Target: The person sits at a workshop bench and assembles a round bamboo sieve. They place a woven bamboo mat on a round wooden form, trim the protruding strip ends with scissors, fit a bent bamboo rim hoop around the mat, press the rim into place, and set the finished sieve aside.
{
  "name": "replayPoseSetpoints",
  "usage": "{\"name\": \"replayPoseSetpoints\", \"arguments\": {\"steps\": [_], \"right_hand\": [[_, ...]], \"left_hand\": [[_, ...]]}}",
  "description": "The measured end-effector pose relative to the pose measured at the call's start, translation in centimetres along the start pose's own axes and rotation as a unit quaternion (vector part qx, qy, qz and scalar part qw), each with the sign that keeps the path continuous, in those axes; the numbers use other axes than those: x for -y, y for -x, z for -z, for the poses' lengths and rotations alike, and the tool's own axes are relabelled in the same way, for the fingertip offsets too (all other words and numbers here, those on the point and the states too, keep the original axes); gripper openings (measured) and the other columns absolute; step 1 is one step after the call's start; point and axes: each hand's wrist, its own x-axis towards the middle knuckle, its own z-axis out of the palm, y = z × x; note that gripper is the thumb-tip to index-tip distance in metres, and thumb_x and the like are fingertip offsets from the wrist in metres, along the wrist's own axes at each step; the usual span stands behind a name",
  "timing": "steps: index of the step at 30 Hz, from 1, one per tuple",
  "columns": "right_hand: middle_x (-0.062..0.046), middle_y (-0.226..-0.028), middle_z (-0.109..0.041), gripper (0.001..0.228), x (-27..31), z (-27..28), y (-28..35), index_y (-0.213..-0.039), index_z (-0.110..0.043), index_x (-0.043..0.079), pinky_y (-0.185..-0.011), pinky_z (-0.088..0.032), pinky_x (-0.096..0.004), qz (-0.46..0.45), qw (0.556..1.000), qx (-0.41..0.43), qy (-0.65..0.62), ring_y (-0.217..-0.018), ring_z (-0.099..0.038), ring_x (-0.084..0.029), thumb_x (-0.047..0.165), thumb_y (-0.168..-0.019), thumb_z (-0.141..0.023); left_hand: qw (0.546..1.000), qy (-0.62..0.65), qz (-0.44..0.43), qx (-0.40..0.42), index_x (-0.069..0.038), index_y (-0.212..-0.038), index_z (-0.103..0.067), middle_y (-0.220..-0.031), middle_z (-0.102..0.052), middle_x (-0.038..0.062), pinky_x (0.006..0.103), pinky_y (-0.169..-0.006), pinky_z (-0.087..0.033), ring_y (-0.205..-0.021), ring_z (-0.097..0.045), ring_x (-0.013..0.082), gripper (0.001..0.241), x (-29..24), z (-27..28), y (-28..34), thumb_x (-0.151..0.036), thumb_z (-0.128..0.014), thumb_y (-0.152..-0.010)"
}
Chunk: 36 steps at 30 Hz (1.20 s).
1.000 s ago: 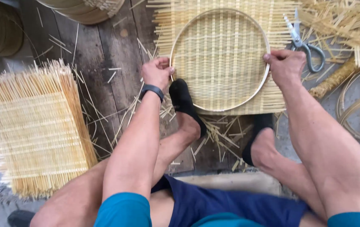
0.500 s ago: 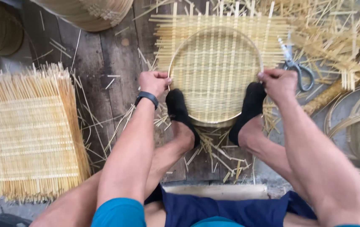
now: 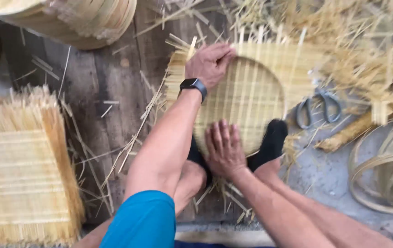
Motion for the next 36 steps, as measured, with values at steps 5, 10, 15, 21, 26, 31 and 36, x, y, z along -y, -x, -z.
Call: {"name": "replayPoseSetpoints", "arguments": {"steps": [5,10,15,21,26,31,36], "right_hand": [[-0.023,-0.148,-0.05,0.071,-5.7,1.0,-3.1,-0.141,-0.055,-0.001,-0.114,-0.032,-0.063,-0.037,0.986,-0.081,-0.141,-0.14,-0.043,-0.044,0.034,-0.081,-0.07],[-0.015,-0.138,-0.065,0.042,-17.0,2.1,-9.8,-0.133,-0.067,0.004,-0.112,-0.042,-0.052,-0.05,0.972,-0.201,-0.108,-0.135,-0.055,-0.036,0.016,-0.093,-0.073],[-0.011,-0.104,-0.074,0.018,-21.3,-0.7,-13.1,-0.113,-0.076,0.01,-0.098,-0.053,-0.044,-0.136,0.961,-0.1,-0.218,-0.108,-0.068,-0.03,0.011,-0.097,-0.068],[-0.015,-0.089,-0.073,0.019,-22.1,-0.7,-12.2,-0.104,-0.077,0.011,-0.063,-0.055,-0.039,-0.233,0.91,-0.081,-0.335,-0.073,-0.072,-0.027,0.026,-0.103,-0.066],[-0.022,-0.096,-0.071,0.034,-19.8,1.3,-9.0,-0.109,-0.071,0.003,-0.087,-0.049,-0.054,-0.287,0.944,-0.147,-0.071,-0.096,-0.067,-0.039,0.033,-0.105,-0.057],[-0.03,-0.11,-0.066,0.043,-19.7,-1.3,-8.2,-0.114,-0.062,0.001,-0.091,-0.043,-0.06,-0.469,0.848,0.026,-0.247,-0.106,-0.059,-0.051,0.039,-0.111,-0.041],[-0.03,-0.107,-0.066,0.048,-20.7,-1.5,-8.3,-0.114,-0.06,0.003,-0.094,-0.043,-0.059,-0.49,0.816,0.038,-0.304,-0.107,-0.061,-0.049,0.042,-0.111,-0.032]], "left_hand": [[0.996,0.024,0.043,0.071,-0.042,-0.121,-0.074,-0.129,-0.068,-0.005,0.0412,-0.105,-0.052,-0.121,-0.061,0.0208,0.031,-1.7,2.0,-2.0,-0.035,-0.059,-0.095],[0.989,-0.11,-0.08,0.062,-0.034,-0.123,-0.072,-0.137,-0.062,-0.001,0.0495,-0.1,-0.046,-0.125,-0.051,0.0277,0.032,-1.6,2.0,-1.9,-0.037,-0.053,-0.098],[0.978,-0.148,-0.034,0.142,-0.027,-0.12,-0.069,-0.123,-0.07,0.001,0.0486,-0.092,-0.052,-0.112,-0.064,0.0256,0.037,-1.9,2.0,-3.2,-0.049,-0.042,-0.107],[0.981,0.023,0.081,0.176,-0.019,-0.101,-0.077,-0.098,-0.075,0.012,0.0477,-0.078,-0.054,-0.086,-0.07,0.0301,0.04,1.1,-1.1,-5.7,-0.051,-0.053,-0.096],[0.955,0.053,0.175,0.235,-0.007,-0.082,-0.076,-0.082,-0.074,0.012,0.0432,-0.078,-0.052,-0.081,-0.07,0.0268,0.051,2.0,-1.7,-7.4,-0.057,-0.065,-0.086],[0.95,0.069,0.199,0.232,-0.009,-0.079,-0.073,-0.079,-0.073,0.011,0.0418,-0.076,-0.052,-0.076,-0.068,0.0244,0.048,-0.1,-0.3,-6.7,-0.055,-0.066,-0.088],[0.956,0.03,0.188,0.223,-0.007,-0.078,-0.072,-0.083,-0.072,0.011,0.0412,-0.077,-0.051,-0.077,-0.066,0.0227,0.049,0.9,-1.3,-7.0,-0.054,-0.065,-0.091]]}}
